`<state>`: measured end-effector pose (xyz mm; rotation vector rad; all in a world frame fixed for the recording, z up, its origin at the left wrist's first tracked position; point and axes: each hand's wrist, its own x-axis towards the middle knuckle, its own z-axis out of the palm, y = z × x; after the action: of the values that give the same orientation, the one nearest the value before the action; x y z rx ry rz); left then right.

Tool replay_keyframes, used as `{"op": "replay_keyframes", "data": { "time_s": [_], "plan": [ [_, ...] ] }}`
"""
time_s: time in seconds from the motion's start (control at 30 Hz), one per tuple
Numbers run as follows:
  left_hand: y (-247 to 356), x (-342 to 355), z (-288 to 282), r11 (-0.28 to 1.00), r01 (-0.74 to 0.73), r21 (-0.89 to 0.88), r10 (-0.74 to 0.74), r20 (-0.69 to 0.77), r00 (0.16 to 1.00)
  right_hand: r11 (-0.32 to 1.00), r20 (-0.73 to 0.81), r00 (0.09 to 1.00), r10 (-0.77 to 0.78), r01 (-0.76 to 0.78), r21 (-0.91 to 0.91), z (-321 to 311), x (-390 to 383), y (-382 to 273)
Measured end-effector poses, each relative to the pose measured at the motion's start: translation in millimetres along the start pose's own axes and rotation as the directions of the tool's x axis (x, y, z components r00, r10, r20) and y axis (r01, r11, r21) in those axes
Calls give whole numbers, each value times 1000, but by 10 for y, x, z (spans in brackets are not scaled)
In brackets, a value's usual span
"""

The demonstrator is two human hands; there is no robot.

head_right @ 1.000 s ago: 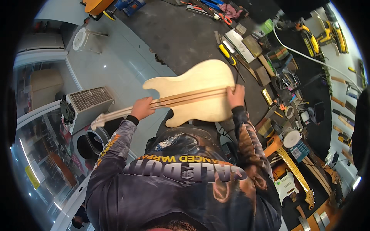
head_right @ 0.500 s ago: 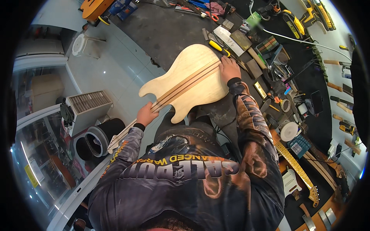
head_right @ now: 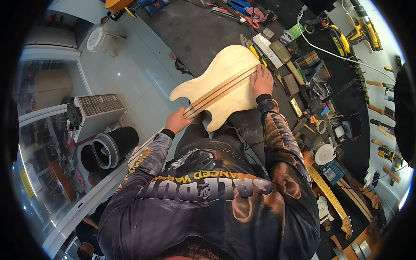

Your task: The person uses a power sander on the front of a wooden instrument body, wipes the surface with a yellow cloth, and then picks up the instrument to sand the back and neck.

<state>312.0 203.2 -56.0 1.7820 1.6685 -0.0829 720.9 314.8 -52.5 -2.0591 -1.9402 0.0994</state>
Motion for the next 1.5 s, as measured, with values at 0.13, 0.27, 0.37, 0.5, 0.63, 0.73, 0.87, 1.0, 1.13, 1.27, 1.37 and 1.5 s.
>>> {"op": "replay_keyframes", "data": {
  "time_s": [0.13,0.27,0.37,0.5,0.63,0.73,0.87,1.0,1.13,1.27,1.37,1.5],
  "plan": [
    [-8,-31,3,1000,-26,3,26,-33,999,999,13,999,33,-33,36,44,63,45],
    [-6,-74,-57,996,-54,-65,51,-39,998,1000,-39,999,-21,21,3,171,55,171],
    [-129,-103,9,995,6,-100,-3,31,1000,994,232,969,87,-70,-83,0,155,-10],
    [-100,-39,89,998,21,-63,-17,70,997,987,157,986,52,-26,-161,99,133,59],
    [-166,-57,152,997,-29,-71,29,7,1000,917,203,919,337,-370,151,-265,-48,-132],
    [-141,-47,134,999,-31,-29,30,-13,999,765,335,751,568,-633,120,-388,-121,-160],
    [-383,-358,68,998,65,-24,-65,-26,998,775,412,744,526,-619,128,-240,-79,-279],
    [-588,-381,-52,978,135,-156,-146,-61,987,907,184,904,385,-408,107,225,40,-487],
    [-629,-419,-281,977,73,-202,-123,-251,960,903,127,966,225,-256,344,200,516,-830],
    [-796,-119,-510,975,139,-174,-181,-261,948,675,142,968,208,-248,695,505,824,-769],
    [-940,80,-730,975,168,-148,-203,-266,942,736,198,949,244,-314,600,515,778,-922],
    [-1132,357,-1002,977,133,-165,-169,-227,959,863,110,972,208,-235,448,545,496,-999]
  ]
}}
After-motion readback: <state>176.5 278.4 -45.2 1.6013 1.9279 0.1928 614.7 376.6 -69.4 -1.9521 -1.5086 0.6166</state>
